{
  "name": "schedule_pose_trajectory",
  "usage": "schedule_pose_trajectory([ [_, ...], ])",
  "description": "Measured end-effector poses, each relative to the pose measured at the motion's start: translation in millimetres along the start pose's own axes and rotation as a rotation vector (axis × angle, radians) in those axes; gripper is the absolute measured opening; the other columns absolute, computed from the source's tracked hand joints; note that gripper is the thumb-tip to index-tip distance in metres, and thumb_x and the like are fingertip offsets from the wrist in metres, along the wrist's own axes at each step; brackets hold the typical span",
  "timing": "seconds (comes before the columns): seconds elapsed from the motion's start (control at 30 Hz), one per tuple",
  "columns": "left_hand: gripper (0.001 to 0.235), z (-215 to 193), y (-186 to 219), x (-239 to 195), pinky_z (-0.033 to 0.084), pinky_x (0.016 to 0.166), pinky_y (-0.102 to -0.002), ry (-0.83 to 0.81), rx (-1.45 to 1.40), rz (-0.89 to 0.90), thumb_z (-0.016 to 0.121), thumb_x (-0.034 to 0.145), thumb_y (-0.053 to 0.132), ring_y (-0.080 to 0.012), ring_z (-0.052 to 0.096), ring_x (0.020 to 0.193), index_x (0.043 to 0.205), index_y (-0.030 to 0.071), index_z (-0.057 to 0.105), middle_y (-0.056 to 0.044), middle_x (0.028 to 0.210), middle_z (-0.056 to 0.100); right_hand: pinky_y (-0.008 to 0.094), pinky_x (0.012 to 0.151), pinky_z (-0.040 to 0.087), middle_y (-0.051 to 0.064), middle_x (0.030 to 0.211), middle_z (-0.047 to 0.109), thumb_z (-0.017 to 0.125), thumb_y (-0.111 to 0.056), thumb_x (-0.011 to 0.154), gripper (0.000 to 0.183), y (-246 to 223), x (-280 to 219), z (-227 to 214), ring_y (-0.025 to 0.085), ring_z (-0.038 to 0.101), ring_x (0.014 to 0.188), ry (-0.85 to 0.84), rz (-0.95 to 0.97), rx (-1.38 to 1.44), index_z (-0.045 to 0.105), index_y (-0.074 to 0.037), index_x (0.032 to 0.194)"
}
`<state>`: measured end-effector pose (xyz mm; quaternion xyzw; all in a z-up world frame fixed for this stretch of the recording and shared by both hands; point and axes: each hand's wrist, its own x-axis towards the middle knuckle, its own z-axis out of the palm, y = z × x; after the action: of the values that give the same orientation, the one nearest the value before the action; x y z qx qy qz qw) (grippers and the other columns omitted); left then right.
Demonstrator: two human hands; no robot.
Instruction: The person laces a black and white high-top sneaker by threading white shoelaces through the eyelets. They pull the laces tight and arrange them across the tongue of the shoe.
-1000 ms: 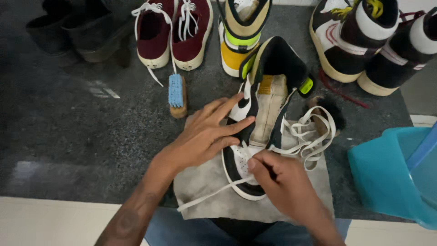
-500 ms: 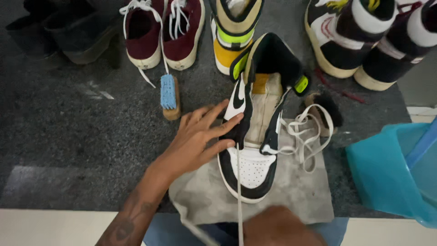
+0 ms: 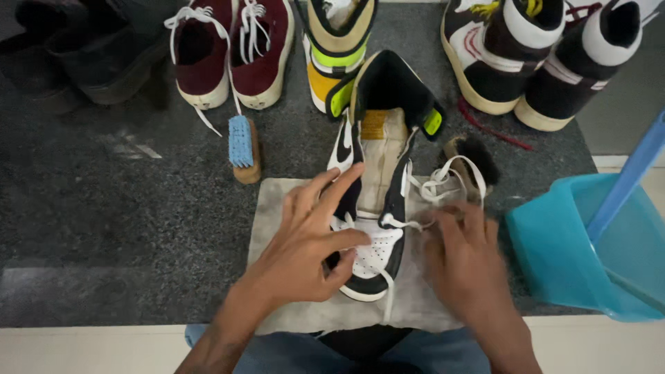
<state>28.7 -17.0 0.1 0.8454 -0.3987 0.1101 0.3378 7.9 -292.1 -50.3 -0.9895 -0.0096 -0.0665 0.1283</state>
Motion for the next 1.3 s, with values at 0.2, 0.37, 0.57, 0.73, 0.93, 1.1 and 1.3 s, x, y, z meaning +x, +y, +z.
schedule_pose_trajectory([
  [0.2, 0.018, 0, 14, -5, 0.020, 0.106, -0.073, -0.051, -0.057, -0.083, 0.054, 0.095, 0.028, -0.0505, 0.019, 0.154, 0.085, 0.016, 0.063, -0.021, 0.166, 0.025, 0.033, 0.072, 0.055, -0.004, 0.089, 0.078, 0.058, -0.032, 0.101, 0.018, -21, -29, -50, 0.016, 0.074, 0.082, -0.657, -0.293, 0.468, 0.074, -0.025, 0.097],
  [0.37, 0.013, 13, 20, -13, 0.022, 0.112, -0.066, 0.092, -0.063, -0.139, 0.057, 0.096, 0.025, -0.0460, 0.023, 0.153, 0.088, 0.018, 0.065, -0.020, 0.163, 0.031, 0.050, 0.068, 0.050, 0.010, 0.105, 0.073, 0.055, -0.019, 0.102, 0.020, -26, -12, -55, 0.033, 0.069, 0.084, 0.112, -0.367, 0.259, 0.071, -0.008, 0.105],
  [0.57, 0.028, 33, 35, -26, 0.029, 0.114, -0.065, 0.237, 0.008, -0.285, 0.050, 0.104, 0.028, -0.0431, 0.033, 0.151, 0.121, 0.019, 0.070, -0.018, 0.163, 0.033, 0.067, 0.086, 0.049, 0.007, 0.159, 0.036, 0.059, -0.039, 0.099, 0.057, 6, -8, -9, 0.046, 0.043, 0.124, -0.099, -0.278, -0.035, 0.046, -0.027, 0.153],
  [0.73, 0.025, 54, 73, -37, 0.046, 0.095, -0.050, 0.528, 0.041, -0.334, 0.055, 0.103, 0.022, -0.0330, 0.054, 0.119, 0.119, 0.009, 0.068, -0.018, 0.135, 0.055, 0.044, 0.070, 0.052, 0.000, 0.102, 0.071, 0.057, -0.030, 0.102, 0.017, -7, -49, -40, 0.026, 0.070, 0.087, -0.514, -0.240, 0.242, 0.071, -0.024, 0.108],
  [0.93, 0.015, 68, 84, -45, 0.054, 0.071, -0.037, 0.617, 0.098, -0.393, 0.063, 0.100, 0.019, -0.0236, 0.066, 0.079, 0.099, 0.005, 0.066, -0.010, 0.091, 0.067, 0.041, 0.066, 0.058, -0.003, 0.107, 0.078, 0.056, -0.036, 0.101, 0.025, -2, -72, -40, 0.021, 0.079, 0.080, -0.585, -0.263, 0.362, 0.066, -0.029, 0.123],
  [1.1, 0.024, 67, 82, -32, 0.047, 0.068, -0.035, 0.621, 0.262, -0.402, 0.076, 0.095, 0.028, -0.0235, 0.055, 0.075, 0.087, 0.009, 0.062, -0.004, 0.085, 0.059, 0.043, 0.064, 0.052, 0.009, 0.106, 0.069, 0.050, -0.030, 0.106, 0.042, -19, -38, -37, 0.027, 0.067, 0.079, -0.074, -0.152, 0.333, 0.057, -0.015, 0.145],
  [1.3, 0.043, 72, 75, -29, 0.042, 0.070, -0.050, 0.340, 0.133, -0.604, 0.068, 0.093, 0.051, -0.0332, 0.049, 0.089, 0.111, 0.014, 0.079, -0.005, 0.102, 0.042, 0.055, 0.096, 0.050, 0.016, 0.139, 0.054, 0.049, -0.026, 0.106, 0.039, -14, -28, -10, 0.043, 0.053, 0.118, -0.103, -0.340, 0.347, 0.059, -0.005, 0.137],
])
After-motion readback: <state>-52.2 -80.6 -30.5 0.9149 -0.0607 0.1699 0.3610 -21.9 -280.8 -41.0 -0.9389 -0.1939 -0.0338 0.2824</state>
